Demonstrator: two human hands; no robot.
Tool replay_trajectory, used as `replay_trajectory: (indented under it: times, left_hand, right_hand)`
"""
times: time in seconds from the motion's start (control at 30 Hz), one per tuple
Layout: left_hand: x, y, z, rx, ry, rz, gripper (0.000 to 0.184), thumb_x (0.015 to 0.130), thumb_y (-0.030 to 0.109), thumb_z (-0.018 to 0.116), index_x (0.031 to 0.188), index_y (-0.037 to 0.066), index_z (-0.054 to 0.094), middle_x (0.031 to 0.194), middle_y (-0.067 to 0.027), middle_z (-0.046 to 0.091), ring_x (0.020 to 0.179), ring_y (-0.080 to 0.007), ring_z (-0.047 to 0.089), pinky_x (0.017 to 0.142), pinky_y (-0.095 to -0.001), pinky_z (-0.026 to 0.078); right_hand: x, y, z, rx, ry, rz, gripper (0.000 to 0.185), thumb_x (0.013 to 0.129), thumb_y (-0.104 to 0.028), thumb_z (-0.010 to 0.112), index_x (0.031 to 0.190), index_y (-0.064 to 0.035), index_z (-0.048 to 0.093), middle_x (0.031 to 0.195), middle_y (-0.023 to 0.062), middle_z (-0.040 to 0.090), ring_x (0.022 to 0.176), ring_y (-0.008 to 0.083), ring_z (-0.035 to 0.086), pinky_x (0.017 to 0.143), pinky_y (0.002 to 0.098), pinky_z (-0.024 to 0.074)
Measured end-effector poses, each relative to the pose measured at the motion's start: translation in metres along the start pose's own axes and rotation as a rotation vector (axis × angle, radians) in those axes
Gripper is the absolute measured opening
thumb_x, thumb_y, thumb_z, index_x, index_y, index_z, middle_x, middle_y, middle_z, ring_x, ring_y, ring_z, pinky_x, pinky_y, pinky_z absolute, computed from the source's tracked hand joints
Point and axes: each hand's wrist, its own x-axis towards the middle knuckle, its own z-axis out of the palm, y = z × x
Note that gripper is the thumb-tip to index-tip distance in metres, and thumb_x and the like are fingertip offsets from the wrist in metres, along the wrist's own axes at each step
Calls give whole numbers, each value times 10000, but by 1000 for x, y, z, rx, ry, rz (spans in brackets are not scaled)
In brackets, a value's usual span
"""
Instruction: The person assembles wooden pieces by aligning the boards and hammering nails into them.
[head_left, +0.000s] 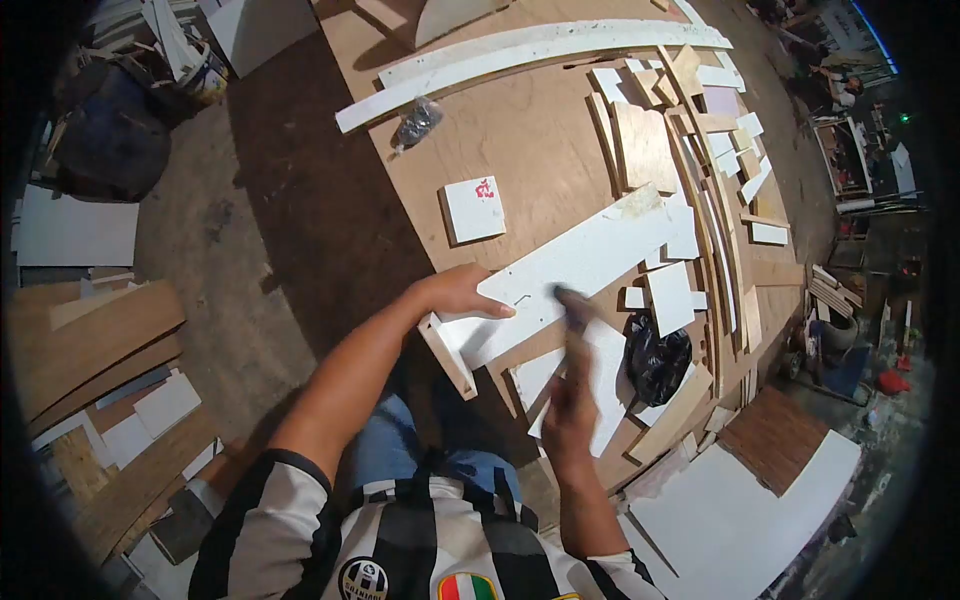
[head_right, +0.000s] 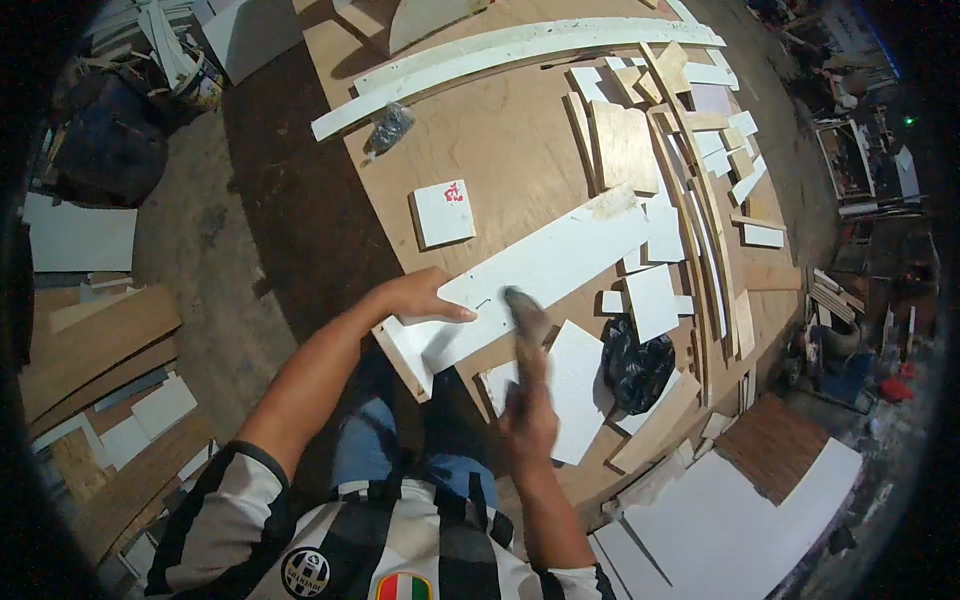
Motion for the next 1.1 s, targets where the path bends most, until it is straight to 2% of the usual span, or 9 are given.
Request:
replay_trajectory:
  times: [0.1,0.17,0.3,0.37,0.5,0.67,0.9,1.03,1.1]
  left_hand:
    - [9,-8,-8,-3,5,143,646,843,535,810,1140,-34,738,1042,-161,768,960,-233,710,862,-366,545]
    - [3,1,-4,66,-10,-32,645,814,536,829,1132,-19,745,1033,-188,767,954,-261,721,869,-381,541]
    - [0,3,-1,-7,39,23,646,807,547,829,1097,-24,746,1004,-179,770,919,-251,724,839,-383,543]
    - [3,-3,-2,-2,32,64,644,806,547,829,1101,-20,748,1006,-179,770,927,-258,725,846,-382,544]
    - [3,0,-3,101,18,14,625,845,506,810,1174,-19,731,1043,-162,769,948,-257,718,879,-370,541]
    - [1,0,3,35,68,74,559,871,464,788,1165,-8,732,1027,-165,769,931,-236,716,867,-362,537]
    - [3,-4,3,59,16,20,627,823,540,807,1130,-3,748,1039,-175,769,934,-263,722,843,-382,545]
    - [-3,11,-1,57,32,-13,621,844,545,807,1121,-8,750,1014,-152,768,940,-230,709,844,-367,544]
    - [1,1,3,20,13,8,637,847,555,801,1131,-12,747,1021,-158,767,934,-236,707,843,-370,544]
  right_hand:
    - [10,9,2,-88,-177,73,723,963,-65,672,1602,-69,333,1090,293,700,848,415,740,712,438,581]
    - [13,-16,-20,-85,-256,195,750,959,32,627,1621,-93,299,1084,299,710,982,389,752,775,403,570]
    - [-2,-20,-21,163,84,-4,744,948,101,559,1617,4,247,1386,255,630,1074,334,735,892,320,552]
    - [-1,5,3,-153,9,-133,711,971,48,579,1615,-34,290,1346,279,644,1082,357,733,827,389,581]
    - [7,-12,-5,-105,-269,203,730,952,9,648,1607,-63,333,1155,305,694,1042,391,738,783,431,568]
    - [-20,15,3,66,84,-36,752,959,0,640,1621,-74,292,1198,250,698,936,375,743,746,391,586]
    - [3,-1,0,-183,-196,107,720,963,-21,654,1607,-72,334,1063,262,705,829,381,736,662,435,562]
    - [-7,-5,1,-6,158,-148,649,972,-31,642,1567,-56,384,1096,244,694,862,408,729,660,449,567]
    - [1,6,10,-184,-44,-160,684,963,-24,640,1580,-49,347,1101,271,688,862,442,719,671,467,568]
